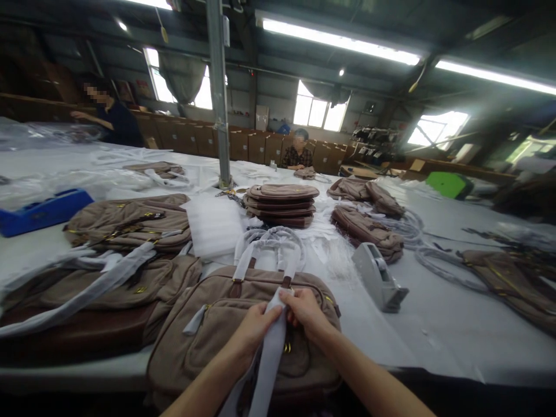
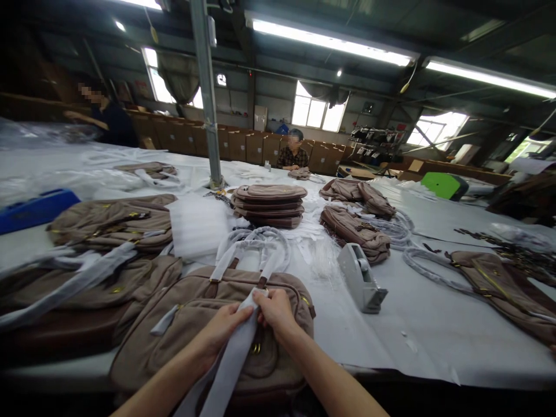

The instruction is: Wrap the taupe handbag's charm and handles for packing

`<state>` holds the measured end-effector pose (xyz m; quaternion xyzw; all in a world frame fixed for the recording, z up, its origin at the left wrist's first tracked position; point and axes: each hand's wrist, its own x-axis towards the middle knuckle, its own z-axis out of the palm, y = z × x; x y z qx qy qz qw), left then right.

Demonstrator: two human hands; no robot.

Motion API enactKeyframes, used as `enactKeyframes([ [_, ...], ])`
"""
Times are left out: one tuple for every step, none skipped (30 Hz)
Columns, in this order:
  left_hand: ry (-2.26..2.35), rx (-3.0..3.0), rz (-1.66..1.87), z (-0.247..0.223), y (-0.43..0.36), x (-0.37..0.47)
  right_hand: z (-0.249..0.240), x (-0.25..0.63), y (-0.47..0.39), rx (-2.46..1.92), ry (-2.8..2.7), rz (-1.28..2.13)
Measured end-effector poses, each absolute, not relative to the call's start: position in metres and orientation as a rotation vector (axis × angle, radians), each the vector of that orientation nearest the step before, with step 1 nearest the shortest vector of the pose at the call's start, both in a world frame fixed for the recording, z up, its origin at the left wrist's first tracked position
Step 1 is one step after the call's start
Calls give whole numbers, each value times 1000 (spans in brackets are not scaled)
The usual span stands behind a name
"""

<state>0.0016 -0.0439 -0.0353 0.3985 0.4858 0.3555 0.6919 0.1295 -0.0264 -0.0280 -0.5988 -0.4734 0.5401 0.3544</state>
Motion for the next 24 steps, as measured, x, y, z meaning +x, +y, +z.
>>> enactKeyframes([
  [1102, 892, 803, -36, -43, 1, -30, 130, -25, -1553, -1243, 1380],
  [1114, 894, 807, -36, -42, 1, -32, 131, -23, -1554, -1262, 1362],
  [1121, 898, 809, -35, -42, 1, -34, 132, -22, -1554, -1278, 1343],
  [1122, 903, 807, -35, -41, 0, -36, 133, -21, -1553, -1292, 1322],
  [1128, 919, 807, -35, -41, 0, -37, 134, -21, -1553, -1305, 1297],
  [1143, 952, 805, -36, -41, -1, -37, 134, -21, -1557, -1315, 1271],
  [1168, 999, 806, -37, -40, -1, -37, 133, -23, -1566, -1324, 1242],
  [1196, 1053, 803, -38, -39, -2, -38, 132, -24, -1579, -1331, 1212],
  [1229, 1113, 798, -41, -38, -2, -37, 131, -26, -1595, -1337, 1182],
  [1261, 1159, 794, -43, -37, -3, -37, 129, -28, -1611, -1343, 1156],
  [1291, 1189, 788, -47, -36, -3, -36, 127, -30, -1626, -1347, 1138],
  [1318, 1201, 784, -50, -35, -3, -35, 127, -31, -1638, -1348, 1133],
  [1340, 1208, 783, -53, -34, -3, -33, 129, -31, -1647, -1360, 1146],
  [1357, 1215, 783, -56, -33, -3, -29, 134, -30, -1665, -1373, 1153],
  [1371, 1219, 787, -58, -33, -3, -23, 144, -29, -1695, -1375, 1136],
  [1379, 1223, 785, -60, -33, -3, -16, 159, -28, -1737, -1360, 1088],
  [1389, 1230, 784, -61, -32, -3, -7, 179, -27, -1790, -1327, 1002],
  [1401, 1232, 784, -62, -32, -4, 3, 205, -25, -1848, -1261, 877],
  [1414, 1225, 782, -62, -32, -4, 12, 234, -24, -1892, -1186, 761],
  [1422, 1215, 777, -62, -32, -4, 21, 266, -24, -1939, -1114, 649],
  [1421, 1207, 773, -62, -33, -5, 29, 298, -25, -1986, -1046, 559],
  [1413, 1202, 770, -62, -33, -5, 34, 329, -26, -2037, -979, 495],
  [1404, 1199, 769, -62, -33, -4, 37, 356, -28, -2089, -922, 460],
  [1396, 1203, 768, -62, -33, -4, 38, 378, -29, -2139, -874, 450],
])
